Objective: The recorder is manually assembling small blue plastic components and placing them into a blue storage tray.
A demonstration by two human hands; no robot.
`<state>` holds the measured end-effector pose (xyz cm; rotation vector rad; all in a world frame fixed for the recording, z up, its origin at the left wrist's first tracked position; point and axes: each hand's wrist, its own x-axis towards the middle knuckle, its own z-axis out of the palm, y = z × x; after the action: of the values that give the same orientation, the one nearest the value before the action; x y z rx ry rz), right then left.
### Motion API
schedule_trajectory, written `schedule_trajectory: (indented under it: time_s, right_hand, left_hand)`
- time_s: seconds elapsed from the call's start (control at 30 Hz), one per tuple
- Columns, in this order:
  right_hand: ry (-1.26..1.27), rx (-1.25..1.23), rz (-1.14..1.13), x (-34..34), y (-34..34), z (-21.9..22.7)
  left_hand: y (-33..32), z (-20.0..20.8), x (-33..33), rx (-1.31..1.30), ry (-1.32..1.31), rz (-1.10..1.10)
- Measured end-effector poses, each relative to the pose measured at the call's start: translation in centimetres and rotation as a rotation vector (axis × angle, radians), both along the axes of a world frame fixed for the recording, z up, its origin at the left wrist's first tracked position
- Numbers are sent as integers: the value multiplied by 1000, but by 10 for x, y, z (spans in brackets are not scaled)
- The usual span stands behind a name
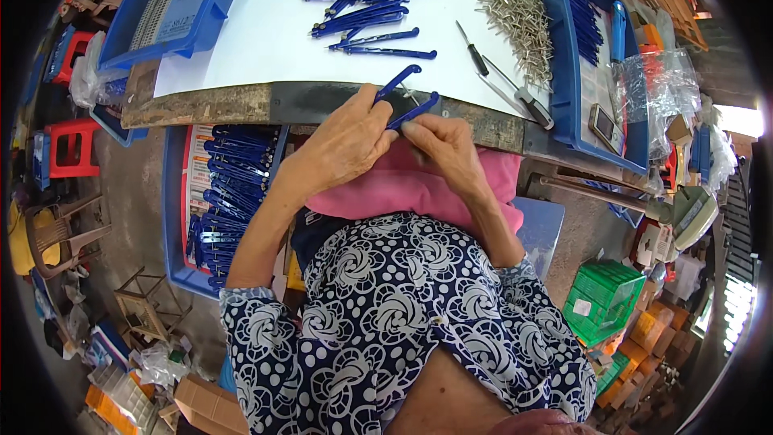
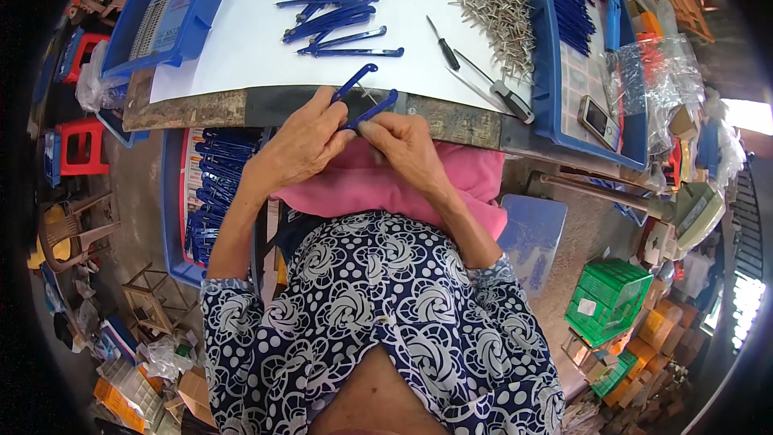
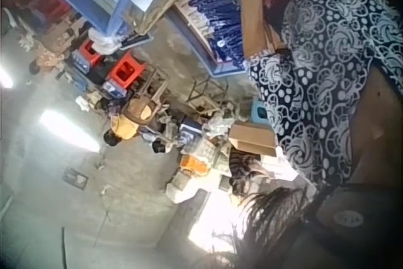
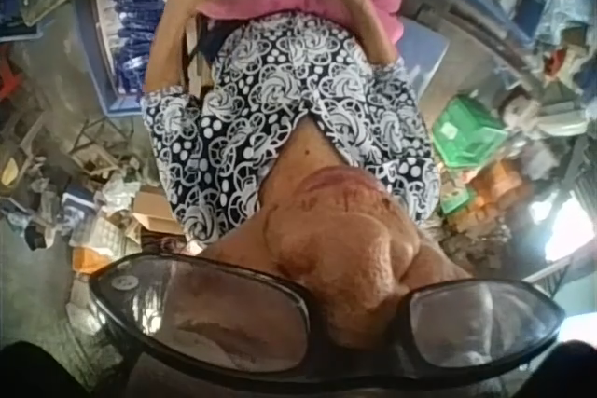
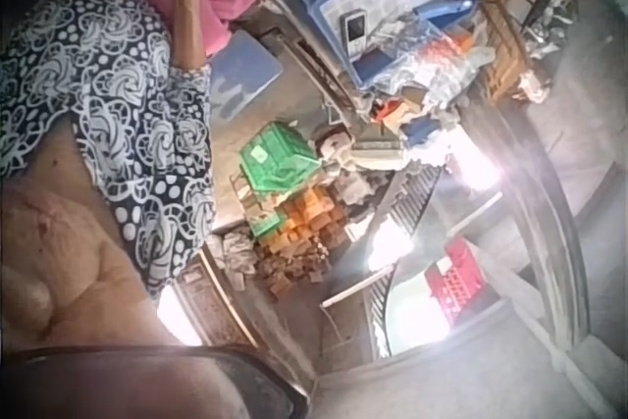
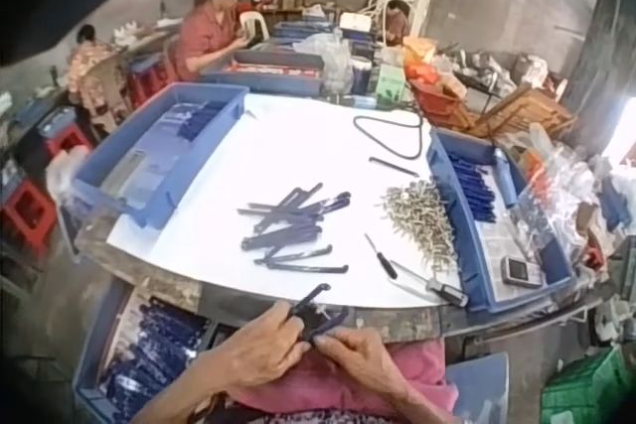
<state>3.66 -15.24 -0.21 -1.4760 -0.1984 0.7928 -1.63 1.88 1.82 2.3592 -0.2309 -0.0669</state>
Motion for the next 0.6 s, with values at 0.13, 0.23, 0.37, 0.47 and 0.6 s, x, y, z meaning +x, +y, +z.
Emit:
schedule_trajectory:
  time_s: [0.13, 0.23, 0.37, 0.47, 0.6]
  right_hand:
    - [-665, -272, 31, 10, -10, 8]
    - [-1020, -393, 113, 26, -3, 21]
    - [-1164, -366, 390, 45, 5, 13]
    - [-1218, -410, 468, 50, 9, 5]
    - [-1300, -441, 489, 47, 7, 4]
  left_hand:
    - [14, -6, 3, 144, -42, -116]
    - [14, 6, 9, 198, 29, -154]
    - [13, 4, 7, 295, -1, -101]
    - [15, -6, 3, 457, -146, -40]
    - [16, -17, -4, 563, -289, 52]
